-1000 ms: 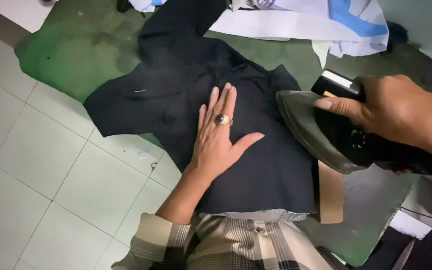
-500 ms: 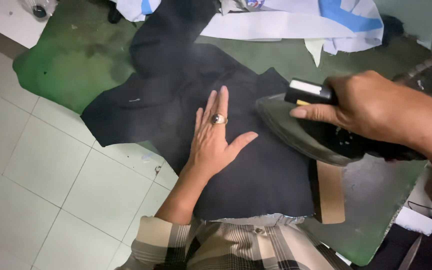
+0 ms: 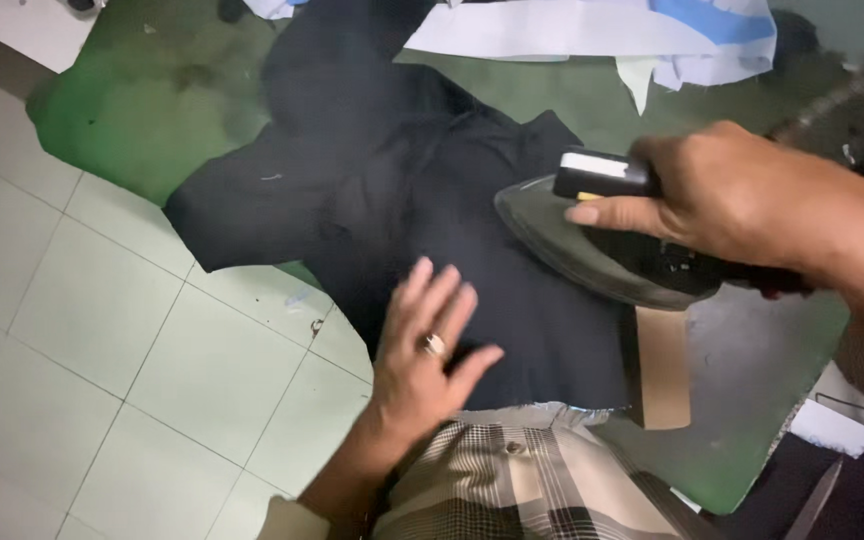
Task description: The person irons a piece of dark fabric placed on a tailor's ham using a steam iron. They apply pressure with a wooden clapper and manipulate the fabric by hand to reposition it.
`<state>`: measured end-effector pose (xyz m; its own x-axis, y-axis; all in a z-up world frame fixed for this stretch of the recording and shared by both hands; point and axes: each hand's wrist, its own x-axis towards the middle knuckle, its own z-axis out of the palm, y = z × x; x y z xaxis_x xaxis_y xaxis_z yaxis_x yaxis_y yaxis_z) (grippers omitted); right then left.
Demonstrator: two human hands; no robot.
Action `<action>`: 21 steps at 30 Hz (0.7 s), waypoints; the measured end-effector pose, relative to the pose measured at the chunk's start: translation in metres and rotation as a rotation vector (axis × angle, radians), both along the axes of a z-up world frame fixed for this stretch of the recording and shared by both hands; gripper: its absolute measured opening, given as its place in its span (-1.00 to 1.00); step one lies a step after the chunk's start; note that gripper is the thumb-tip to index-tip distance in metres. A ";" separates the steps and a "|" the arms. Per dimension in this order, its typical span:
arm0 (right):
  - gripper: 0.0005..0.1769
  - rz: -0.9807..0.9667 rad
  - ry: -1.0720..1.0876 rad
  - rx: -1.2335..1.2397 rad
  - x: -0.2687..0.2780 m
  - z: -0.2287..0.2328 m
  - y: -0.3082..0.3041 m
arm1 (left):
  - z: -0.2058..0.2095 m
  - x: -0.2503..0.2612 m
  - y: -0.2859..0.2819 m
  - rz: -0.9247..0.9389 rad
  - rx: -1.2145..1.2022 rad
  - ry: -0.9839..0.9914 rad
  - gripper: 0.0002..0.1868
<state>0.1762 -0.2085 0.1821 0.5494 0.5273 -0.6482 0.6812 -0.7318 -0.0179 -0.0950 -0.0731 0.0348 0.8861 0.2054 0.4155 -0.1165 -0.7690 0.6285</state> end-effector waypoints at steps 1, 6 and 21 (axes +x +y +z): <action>-0.24 -0.001 0.000 0.001 -0.002 0.002 0.004 | 0.008 -0.004 -0.006 -0.001 0.001 0.000 -0.27; -0.27 0.150 0.016 -0.095 -0.017 0.018 0.022 | 0.015 -0.017 -0.044 -0.301 0.280 0.061 -0.14; -0.19 0.234 -0.191 -0.015 0.016 -0.027 -0.044 | 0.004 -0.027 -0.045 -0.443 0.244 0.042 -0.52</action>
